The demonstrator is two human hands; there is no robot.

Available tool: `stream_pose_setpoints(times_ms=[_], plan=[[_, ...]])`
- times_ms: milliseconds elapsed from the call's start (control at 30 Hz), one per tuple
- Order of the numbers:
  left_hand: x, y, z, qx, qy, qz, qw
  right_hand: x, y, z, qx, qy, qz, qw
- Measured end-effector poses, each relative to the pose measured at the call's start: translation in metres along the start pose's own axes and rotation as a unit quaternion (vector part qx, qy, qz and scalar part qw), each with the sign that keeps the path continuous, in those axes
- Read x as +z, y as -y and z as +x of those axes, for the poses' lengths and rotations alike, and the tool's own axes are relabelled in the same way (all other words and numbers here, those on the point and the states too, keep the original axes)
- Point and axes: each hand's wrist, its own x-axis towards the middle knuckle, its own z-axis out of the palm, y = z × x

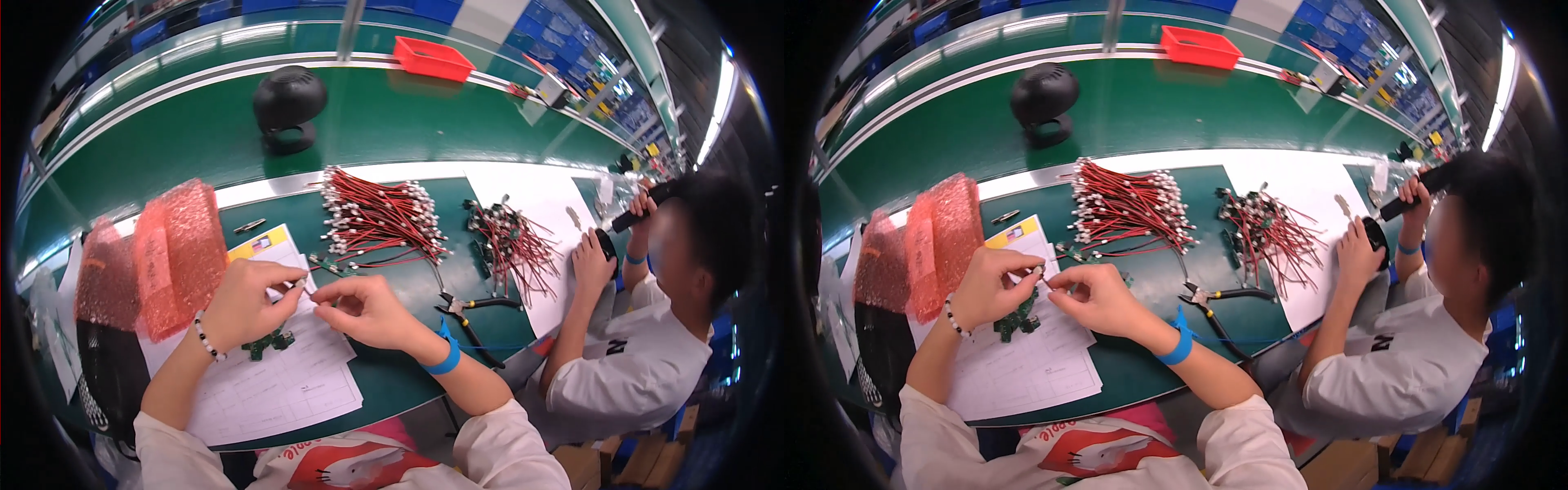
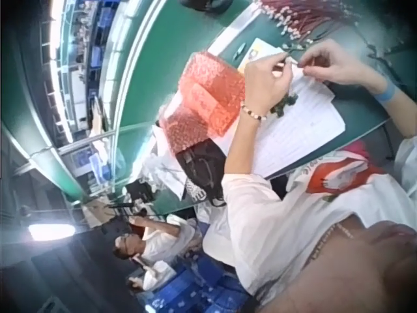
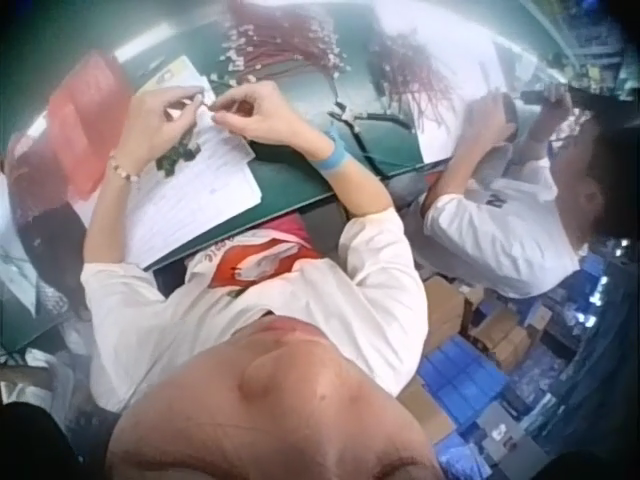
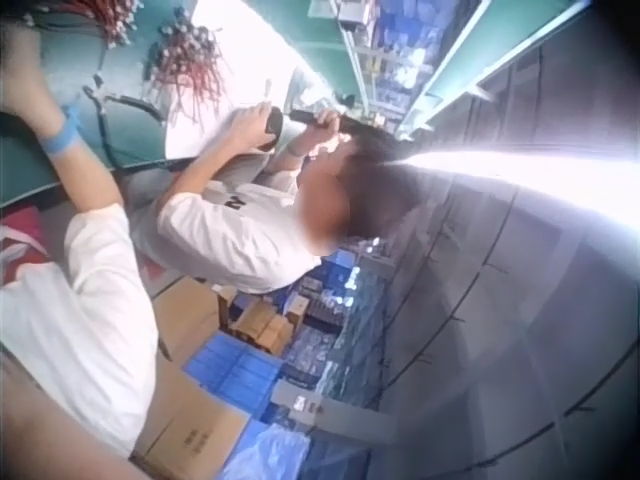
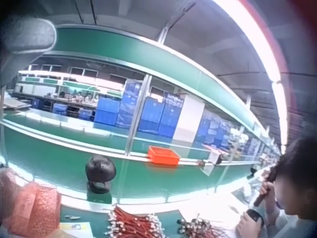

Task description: The person assembles small circuit boards by attaching red and black electrical wires to components, using wire cutters to prepare the wires.

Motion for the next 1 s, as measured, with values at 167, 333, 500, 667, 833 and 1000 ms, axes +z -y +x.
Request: stream_pose_setpoints(times_ms=[167,333,500,667,833,1000], plan=[[-0.003,0.025,-0.006,0.063,-0.071,0.148,0.984,0.009,-0.012,-0.001,-0.040,-0.021,-0.118,0.992],[0.006,0.019,-0.005,0.078,-0.102,0.164,0.978,0.009,-0.006,-0.018,0.105,-0.021,-0.023,0.994],[-0.002,0.018,-0.010,0.091,-0.165,0.168,0.968,0.015,-0.004,-0.016,0.108,0.032,0.024,0.993],[-0.021,0.017,-0.004,0.108,-0.214,0.142,0.961,0.003,-0.001,-0.010,0.083,0.041,0.106,0.990],[-0.036,0.010,0.003,0.110,-0.249,0.136,0.953,-0.018,0.009,-0.006,0.059,0.027,0.046,0.997],[-0.036,0.011,-0.001,0.081,-0.147,0.151,0.974,-0.047,0.028,-0.010,-0.016,-0.016,0.042,0.999]])
